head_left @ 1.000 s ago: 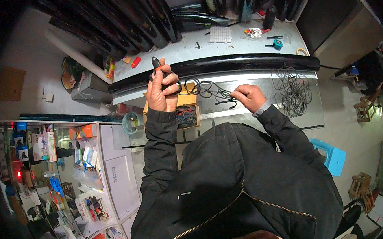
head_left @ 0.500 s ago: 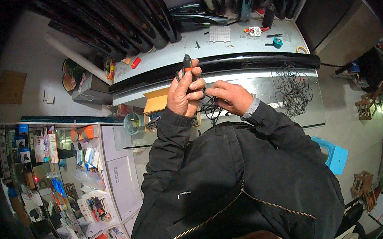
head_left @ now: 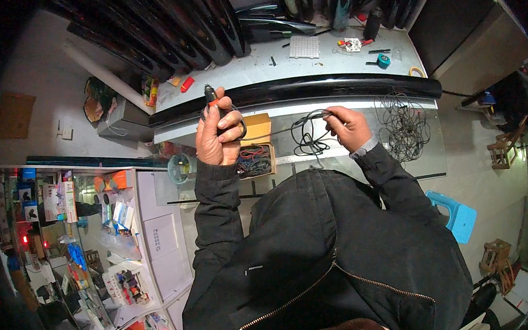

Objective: The person untangles a black cable and uses a screwdriver to open and close a small cylindrical component. They repeatedly manipulate the component and cable, then place the items on a glass counter in a cluttered electronics workspace.

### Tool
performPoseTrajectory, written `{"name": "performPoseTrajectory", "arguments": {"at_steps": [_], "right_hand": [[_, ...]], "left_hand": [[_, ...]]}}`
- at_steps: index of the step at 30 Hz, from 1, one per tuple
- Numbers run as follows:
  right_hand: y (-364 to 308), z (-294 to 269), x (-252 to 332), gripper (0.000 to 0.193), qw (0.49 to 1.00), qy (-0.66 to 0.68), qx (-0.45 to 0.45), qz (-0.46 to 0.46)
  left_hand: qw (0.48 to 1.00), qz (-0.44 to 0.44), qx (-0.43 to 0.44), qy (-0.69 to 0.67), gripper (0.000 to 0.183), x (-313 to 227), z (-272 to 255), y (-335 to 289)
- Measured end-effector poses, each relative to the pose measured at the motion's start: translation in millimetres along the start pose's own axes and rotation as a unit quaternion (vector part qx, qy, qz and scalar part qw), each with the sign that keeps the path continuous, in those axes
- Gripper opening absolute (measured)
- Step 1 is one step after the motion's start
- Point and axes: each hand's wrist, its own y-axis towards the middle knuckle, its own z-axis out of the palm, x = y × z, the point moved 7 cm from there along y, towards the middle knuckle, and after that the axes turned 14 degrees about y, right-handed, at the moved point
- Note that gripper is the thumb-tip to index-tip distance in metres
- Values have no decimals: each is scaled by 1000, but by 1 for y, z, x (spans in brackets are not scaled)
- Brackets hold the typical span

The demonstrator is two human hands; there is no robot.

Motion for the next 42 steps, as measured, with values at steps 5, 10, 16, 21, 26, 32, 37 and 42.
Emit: {"name": "performPoseTrajectory", "arguments": {"at_steps": [5, 10, 16, 21, 26, 32, 37, 42], "right_hand": [[-2, -15, -25, 21, 968, 233, -24, 88], [-5, -22, -21, 25, 951, 295, -29, 88], [-4, -9, 3, 14, 959, 278, 12, 44], [-3, 12, 8, 11, 951, 303, 31, 56], [0, 13, 16, 11, 961, 277, 18, -15], [0, 8, 8, 11, 980, 194, -35, 34], [-2, 8, 12, 12, 978, 204, -23, 38], [-2, 9, 18, 14, 983, 181, 23, 12]], "left_hand": [[999, 19, -20, 33, 36, -10, -17, -1], [1000, 20, -21, 7, 35, -13, -26, 0], [998, 15, -26, 61, 36, 0, -10, 0], [987, -2, -41, 158, 40, 28, 11, -3], [939, -59, -38, 338, 48, 44, 23, -11], [815, -179, 116, 538, 49, 83, 45, -31], [614, -120, 208, 752, 48, 109, 43, -28], [551, -31, 162, 818, 41, 109, 37, -21]]}}
